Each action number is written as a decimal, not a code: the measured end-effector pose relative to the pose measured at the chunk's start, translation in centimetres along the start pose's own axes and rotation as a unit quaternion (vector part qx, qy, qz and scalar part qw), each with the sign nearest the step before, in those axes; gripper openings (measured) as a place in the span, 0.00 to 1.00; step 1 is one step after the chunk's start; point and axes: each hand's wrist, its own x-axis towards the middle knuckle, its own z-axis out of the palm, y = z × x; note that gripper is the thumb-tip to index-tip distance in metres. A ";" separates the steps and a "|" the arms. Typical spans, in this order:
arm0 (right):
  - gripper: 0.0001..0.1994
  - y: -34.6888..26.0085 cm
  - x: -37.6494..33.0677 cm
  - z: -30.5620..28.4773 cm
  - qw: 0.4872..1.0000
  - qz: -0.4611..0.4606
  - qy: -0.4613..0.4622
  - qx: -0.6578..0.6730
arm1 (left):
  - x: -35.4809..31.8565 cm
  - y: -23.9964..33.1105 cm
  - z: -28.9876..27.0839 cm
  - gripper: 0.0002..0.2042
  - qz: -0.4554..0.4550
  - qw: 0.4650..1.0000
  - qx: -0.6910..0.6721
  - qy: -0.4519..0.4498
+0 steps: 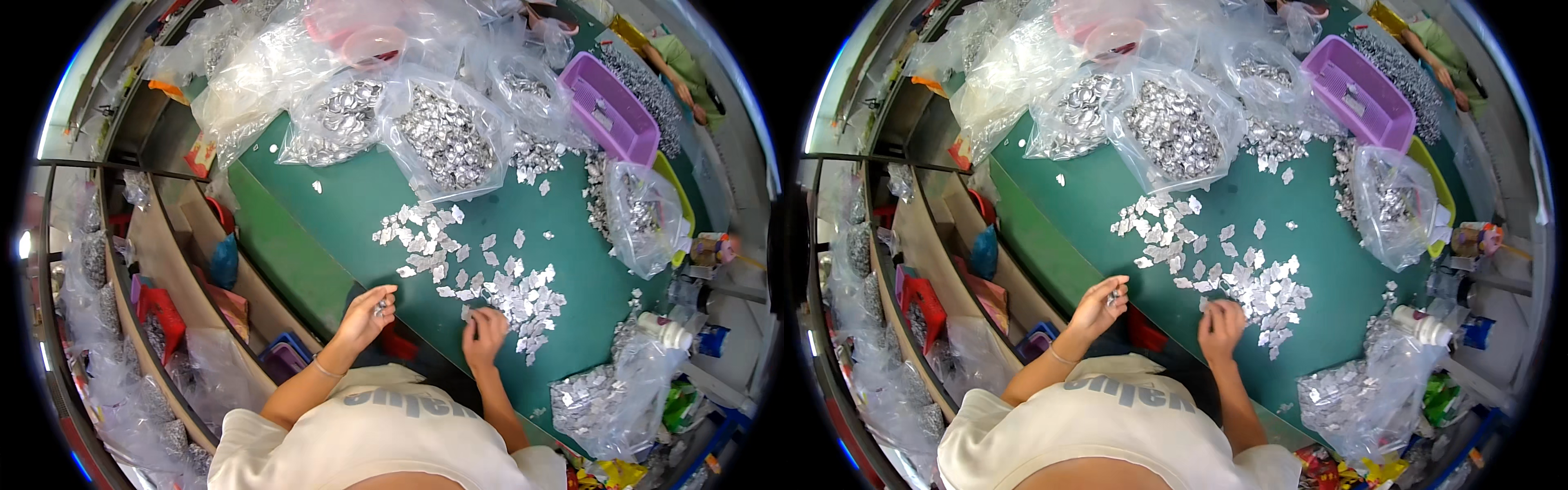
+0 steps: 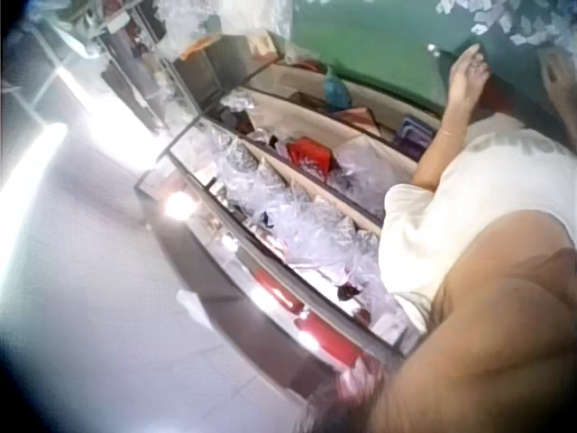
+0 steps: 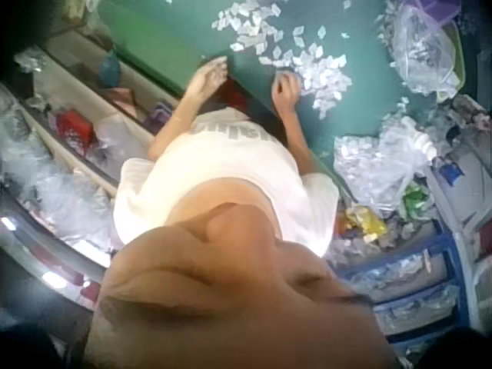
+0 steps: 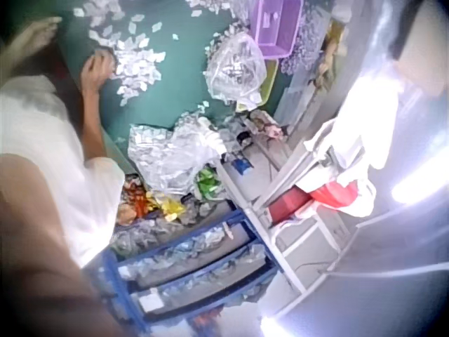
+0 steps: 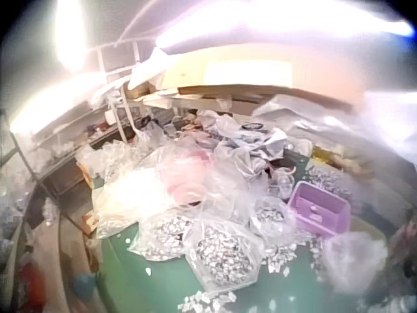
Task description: The person gathers small metal pieces from a green table by hand, places them into plastic bags, and moves the bags onto a storage shelf.
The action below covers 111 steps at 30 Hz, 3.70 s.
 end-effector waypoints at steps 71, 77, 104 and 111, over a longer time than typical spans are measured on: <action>0.10 2.5 -1.5 -3.4 0.992 0.036 -0.022 0.116 | 10.5 13.3 18.6 0.14 0.311 0.938 0.028 -0.151; 0.22 10.6 -4.5 -7.7 0.993 0.020 0.079 -0.080 | 6.0 11.8 20.4 0.26 0.422 0.873 0.195 -0.147; 0.17 16.3 12.0 -2.1 0.979 -0.035 0.088 -0.181 | 8.8 -7.9 6.3 0.07 0.411 0.753 0.485 -0.168; 0.10 15.1 15.3 0.0 0.985 -0.084 0.073 -0.129 | 8.9 -5.3 2.8 0.12 0.314 0.867 0.369 -0.120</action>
